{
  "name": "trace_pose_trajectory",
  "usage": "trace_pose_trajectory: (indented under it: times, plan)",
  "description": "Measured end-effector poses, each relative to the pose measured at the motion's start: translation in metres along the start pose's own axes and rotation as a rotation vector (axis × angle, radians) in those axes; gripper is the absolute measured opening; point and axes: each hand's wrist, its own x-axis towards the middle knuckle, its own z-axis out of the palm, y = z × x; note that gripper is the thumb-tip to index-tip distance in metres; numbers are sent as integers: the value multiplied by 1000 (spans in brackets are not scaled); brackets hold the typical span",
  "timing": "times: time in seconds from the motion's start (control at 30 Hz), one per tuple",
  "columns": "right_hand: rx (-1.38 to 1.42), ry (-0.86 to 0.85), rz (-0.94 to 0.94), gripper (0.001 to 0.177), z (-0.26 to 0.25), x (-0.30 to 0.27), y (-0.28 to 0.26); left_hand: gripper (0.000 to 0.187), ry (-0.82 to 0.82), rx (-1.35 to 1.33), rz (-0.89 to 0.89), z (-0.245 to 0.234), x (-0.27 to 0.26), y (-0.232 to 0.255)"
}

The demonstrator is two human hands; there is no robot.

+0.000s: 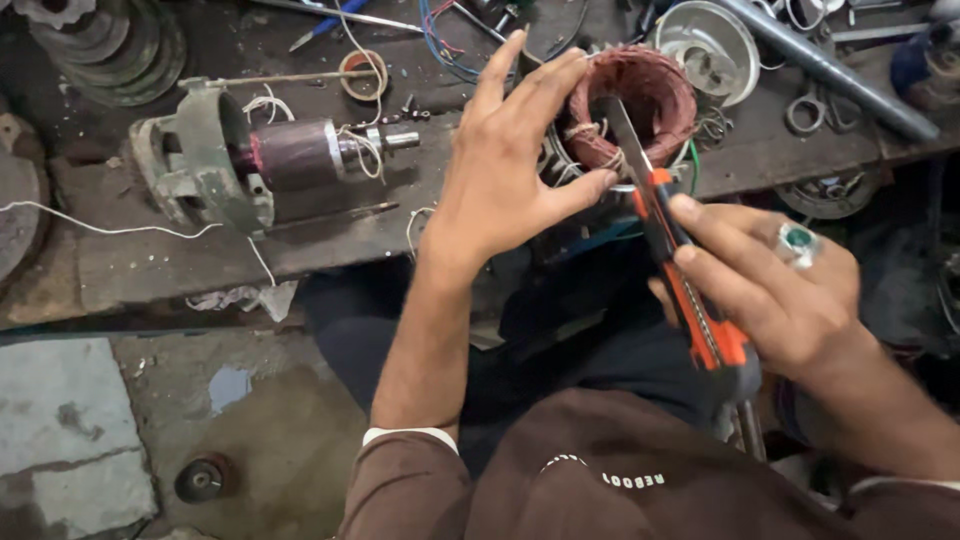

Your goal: The person uses a utility knife to cut and remove white binding strings from a cylindrical motor stator with copper windings. They repeatedly slice the strings and pull them away by hand, working around the stator's circumference.

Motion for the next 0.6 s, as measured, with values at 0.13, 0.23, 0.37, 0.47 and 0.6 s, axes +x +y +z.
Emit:
trace_pose_trajectory:
  times: [0.13, 0.23, 0.37, 0.47, 0.6]
  plan:
    - [-49, 0, -57, 39, 0, -9, 1, 84, -1, 4, 12, -4, 0, 2]
    - [-79, 13, -119, 40, -2, -15, -3, 84, -4, -1, 15, -5, 0, 1]
    - [-108, 2, -137, 39, 3, -21, 2, 83, -14, 14, -2, -2, -1, 2]
    - [55, 88, 23, 44, -3, -27, 6, 82, -16, 49, -17, -2, 2, 6]
    - [111, 180, 142, 47, -3, -36, 6, 80, -17, 29, -10, -3, 1, 5]
